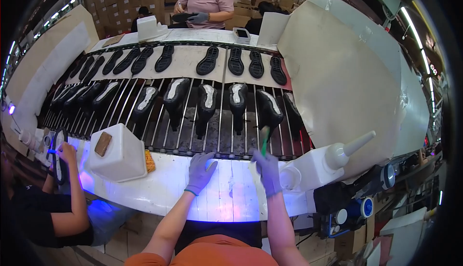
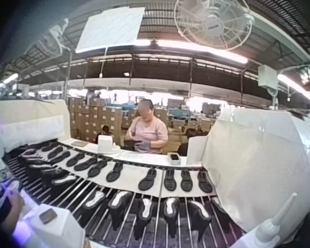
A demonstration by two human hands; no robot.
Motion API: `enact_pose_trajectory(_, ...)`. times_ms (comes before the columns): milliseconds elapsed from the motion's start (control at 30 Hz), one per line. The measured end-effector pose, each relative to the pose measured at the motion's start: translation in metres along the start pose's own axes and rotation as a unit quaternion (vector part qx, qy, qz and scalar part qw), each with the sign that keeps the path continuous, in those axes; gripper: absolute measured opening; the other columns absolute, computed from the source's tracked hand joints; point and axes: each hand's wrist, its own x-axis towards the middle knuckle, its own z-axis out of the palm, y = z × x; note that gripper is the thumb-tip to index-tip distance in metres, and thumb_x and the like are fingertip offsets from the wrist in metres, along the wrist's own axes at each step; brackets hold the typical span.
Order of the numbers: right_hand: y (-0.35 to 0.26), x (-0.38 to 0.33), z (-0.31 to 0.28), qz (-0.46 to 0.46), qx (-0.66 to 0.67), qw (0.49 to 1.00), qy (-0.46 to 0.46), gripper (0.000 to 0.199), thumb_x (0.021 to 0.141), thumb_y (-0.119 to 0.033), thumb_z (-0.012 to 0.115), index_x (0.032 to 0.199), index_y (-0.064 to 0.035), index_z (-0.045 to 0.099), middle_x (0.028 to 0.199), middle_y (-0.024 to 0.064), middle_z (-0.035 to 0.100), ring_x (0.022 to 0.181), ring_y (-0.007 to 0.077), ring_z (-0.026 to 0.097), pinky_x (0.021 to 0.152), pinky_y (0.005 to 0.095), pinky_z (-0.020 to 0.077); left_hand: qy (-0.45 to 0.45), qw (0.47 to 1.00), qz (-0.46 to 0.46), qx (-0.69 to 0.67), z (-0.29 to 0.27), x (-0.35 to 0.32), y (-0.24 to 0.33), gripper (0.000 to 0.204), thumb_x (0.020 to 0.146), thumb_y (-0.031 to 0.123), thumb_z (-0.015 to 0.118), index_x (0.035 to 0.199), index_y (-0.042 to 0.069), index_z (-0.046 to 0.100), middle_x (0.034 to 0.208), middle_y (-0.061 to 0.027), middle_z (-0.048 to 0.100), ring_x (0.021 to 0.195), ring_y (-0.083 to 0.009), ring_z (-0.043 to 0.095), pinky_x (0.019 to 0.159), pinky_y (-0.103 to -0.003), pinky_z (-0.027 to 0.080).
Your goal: Apply glue or primer to shoe soles and components using a brush on a factory production line.
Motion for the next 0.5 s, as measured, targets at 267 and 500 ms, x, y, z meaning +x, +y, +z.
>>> enact_pose_trajectory(267,-0.038,0.141,-0.030,-0.182,-0.376,0.847,0.330,0.063,0.071,-0.037,0.078,0.122,-0.0025,0.061,0.099,0.0196,0.068,0.092,0.0311,0.065,0.082,0.0388,0.0486,-0.002,0.999,-0.024,-0.027,-0.001,0.006,0.003,0.029,0.080,0.025,0.069,0.105,0.010,0.066,0.096,-0.0098,0.067,0.101,-0.0316,0.058,0.094,-0.042,0.042)
enact_pose_trajectory(500,-0.039,0.172,-0.029,-0.151,-0.401,0.864,0.264,0.076,0.067,-0.045,0.078,0.129,-0.0082,0.056,0.115,0.0204,0.064,0.106,0.0350,0.062,0.090,0.0398,0.0471,0.012,1.000,0.003,-0.022,0.000,0.012,0.007,0.025,0.080,0.025,0.069,0.101,0.013,0.067,0.094,-0.0083,0.067,0.097,-0.0303,0.059,0.091,-0.042,0.042)
